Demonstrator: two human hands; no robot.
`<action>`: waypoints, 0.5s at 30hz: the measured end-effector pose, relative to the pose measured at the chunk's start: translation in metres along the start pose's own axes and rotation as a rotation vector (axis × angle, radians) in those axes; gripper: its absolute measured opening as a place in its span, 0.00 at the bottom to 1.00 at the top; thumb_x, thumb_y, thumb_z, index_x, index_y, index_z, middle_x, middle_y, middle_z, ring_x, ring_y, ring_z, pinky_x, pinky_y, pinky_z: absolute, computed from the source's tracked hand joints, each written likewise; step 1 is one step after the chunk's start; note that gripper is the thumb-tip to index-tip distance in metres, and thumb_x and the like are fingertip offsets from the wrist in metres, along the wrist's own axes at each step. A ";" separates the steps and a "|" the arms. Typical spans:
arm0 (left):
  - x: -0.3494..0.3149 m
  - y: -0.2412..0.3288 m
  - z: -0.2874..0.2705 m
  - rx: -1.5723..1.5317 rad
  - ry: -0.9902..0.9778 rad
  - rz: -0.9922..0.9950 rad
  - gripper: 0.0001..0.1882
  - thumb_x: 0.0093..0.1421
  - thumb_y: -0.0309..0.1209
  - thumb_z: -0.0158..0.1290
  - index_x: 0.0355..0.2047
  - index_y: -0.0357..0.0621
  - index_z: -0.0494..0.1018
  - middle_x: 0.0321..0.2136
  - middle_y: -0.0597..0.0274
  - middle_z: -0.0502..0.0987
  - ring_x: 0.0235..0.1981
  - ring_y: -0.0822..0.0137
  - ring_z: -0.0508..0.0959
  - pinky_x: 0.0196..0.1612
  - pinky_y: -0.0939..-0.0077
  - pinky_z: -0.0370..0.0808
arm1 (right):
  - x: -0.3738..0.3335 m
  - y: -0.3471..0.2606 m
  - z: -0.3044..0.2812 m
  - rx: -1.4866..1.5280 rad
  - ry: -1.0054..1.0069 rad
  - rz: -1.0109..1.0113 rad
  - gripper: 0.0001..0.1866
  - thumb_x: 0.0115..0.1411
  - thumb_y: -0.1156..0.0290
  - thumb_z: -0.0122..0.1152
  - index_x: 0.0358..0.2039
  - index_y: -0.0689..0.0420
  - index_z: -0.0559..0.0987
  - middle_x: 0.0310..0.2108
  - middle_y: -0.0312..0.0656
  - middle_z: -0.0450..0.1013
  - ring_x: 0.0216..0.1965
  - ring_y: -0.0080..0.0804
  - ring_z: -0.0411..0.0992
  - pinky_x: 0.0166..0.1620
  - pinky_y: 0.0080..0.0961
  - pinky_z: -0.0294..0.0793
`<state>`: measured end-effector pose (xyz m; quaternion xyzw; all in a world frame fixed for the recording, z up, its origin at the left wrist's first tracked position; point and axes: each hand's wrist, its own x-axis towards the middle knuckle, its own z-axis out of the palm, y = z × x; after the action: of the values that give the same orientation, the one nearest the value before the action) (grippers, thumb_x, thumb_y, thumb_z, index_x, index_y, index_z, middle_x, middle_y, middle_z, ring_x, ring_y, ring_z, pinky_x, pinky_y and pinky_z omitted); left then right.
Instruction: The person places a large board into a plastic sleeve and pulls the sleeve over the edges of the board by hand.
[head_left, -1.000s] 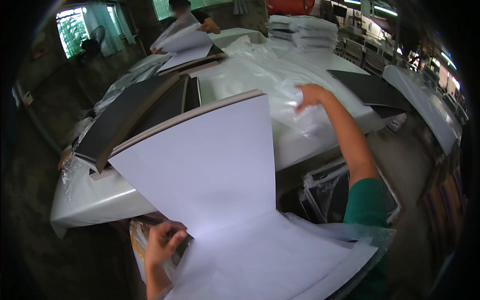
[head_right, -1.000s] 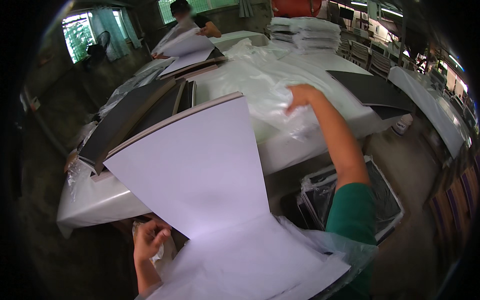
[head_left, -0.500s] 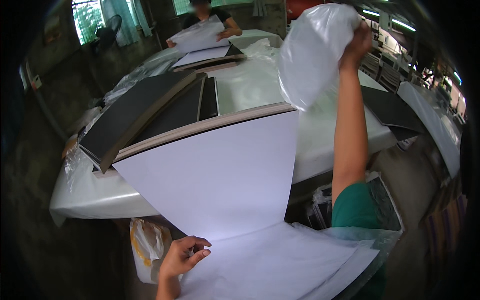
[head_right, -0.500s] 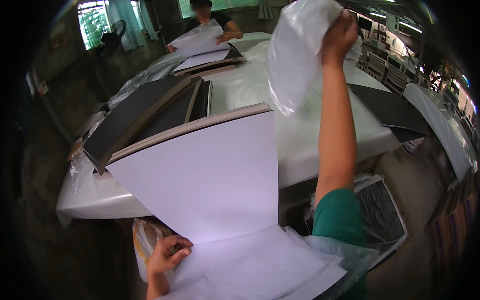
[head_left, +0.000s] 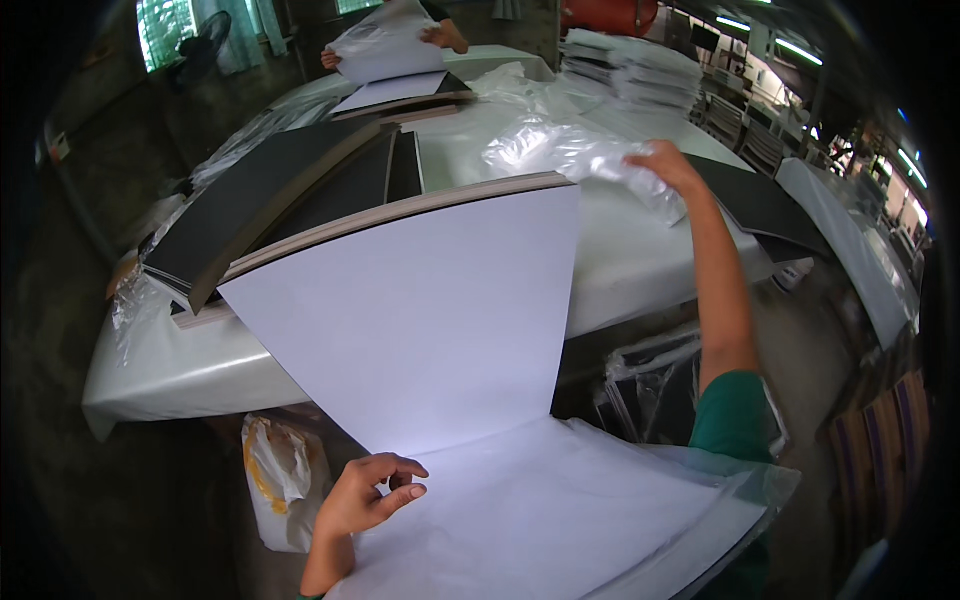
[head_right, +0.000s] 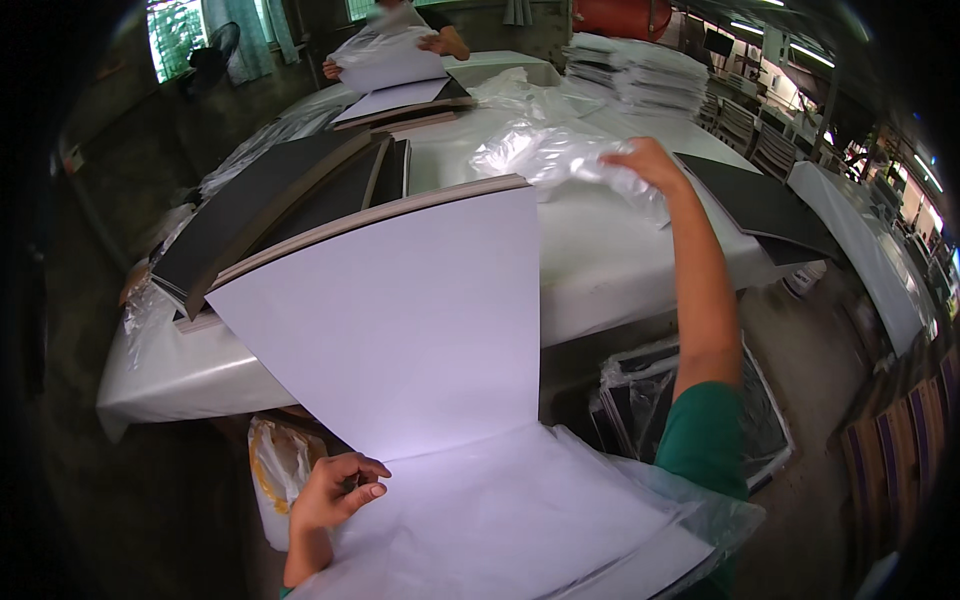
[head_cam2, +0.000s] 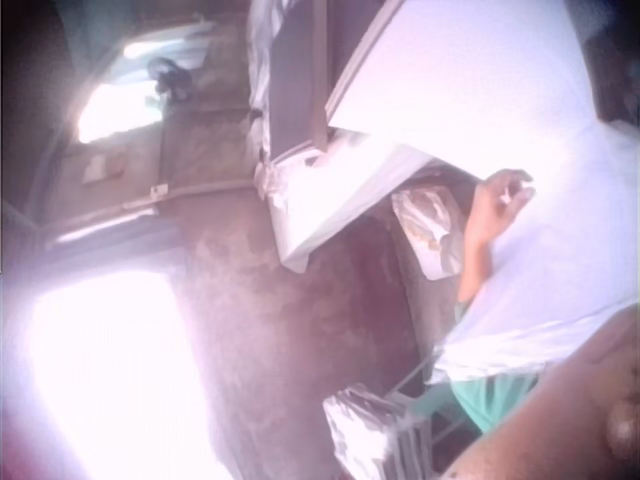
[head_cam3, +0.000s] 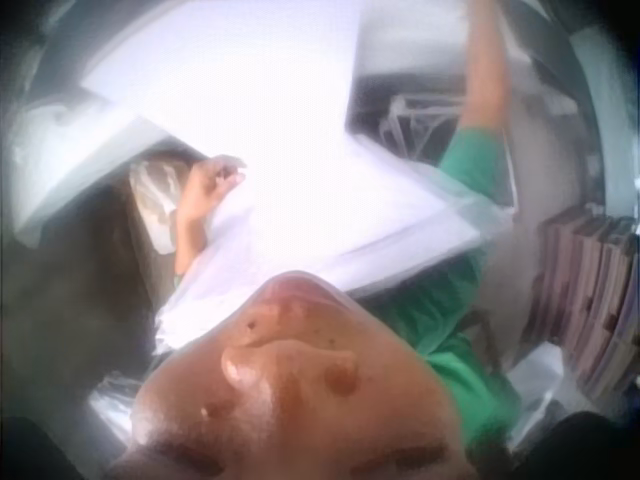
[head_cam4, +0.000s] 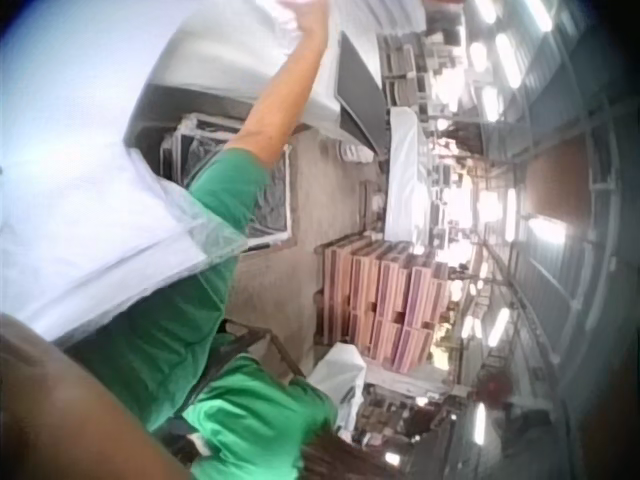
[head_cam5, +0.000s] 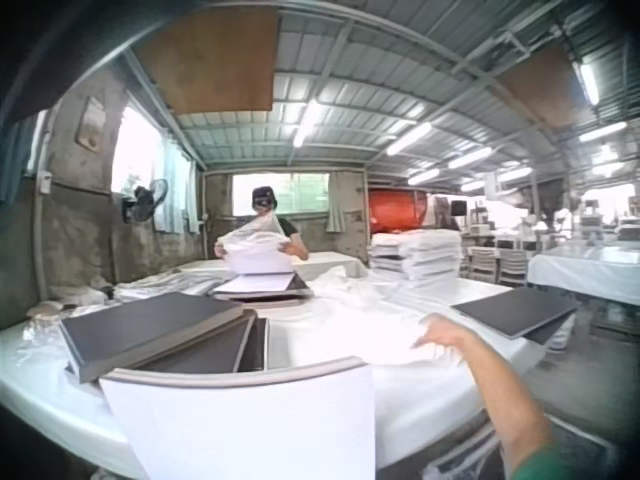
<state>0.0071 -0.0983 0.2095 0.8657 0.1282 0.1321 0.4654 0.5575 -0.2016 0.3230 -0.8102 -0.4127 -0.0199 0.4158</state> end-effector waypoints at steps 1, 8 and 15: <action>0.003 0.001 0.000 -0.005 -0.048 0.016 0.09 0.47 0.30 0.57 0.29 0.40 0.74 0.15 0.64 0.70 0.18 0.73 0.68 0.20 0.82 0.63 | -0.002 0.017 -0.003 -0.189 -0.027 -0.106 0.11 0.43 0.68 0.60 0.22 0.64 0.73 0.21 0.50 0.71 0.25 0.40 0.69 0.32 0.31 0.67; 0.012 0.002 0.019 0.027 -0.362 0.028 0.14 0.48 0.34 0.58 0.32 0.39 0.72 0.17 0.64 0.71 0.21 0.74 0.70 0.23 0.81 0.66 | 0.010 0.035 -0.035 -0.568 0.480 -0.083 0.12 0.43 0.73 0.46 0.28 0.58 0.76 0.32 0.54 0.71 0.36 0.51 0.69 0.40 0.38 0.67; 0.020 0.000 -0.040 0.221 -0.169 -0.079 0.38 0.40 0.45 0.62 0.47 0.37 0.61 0.41 0.54 0.67 0.37 0.65 0.70 0.38 0.73 0.67 | -0.104 -0.231 -0.054 -0.606 0.477 -0.404 0.11 0.44 0.69 0.48 0.25 0.61 0.76 0.29 0.51 0.72 0.30 0.41 0.71 0.34 0.33 0.70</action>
<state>0.0119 -0.0602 0.2331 0.9140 0.1363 0.0254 0.3812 0.3473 -0.2344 0.4715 -0.7715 -0.4308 -0.4076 0.2306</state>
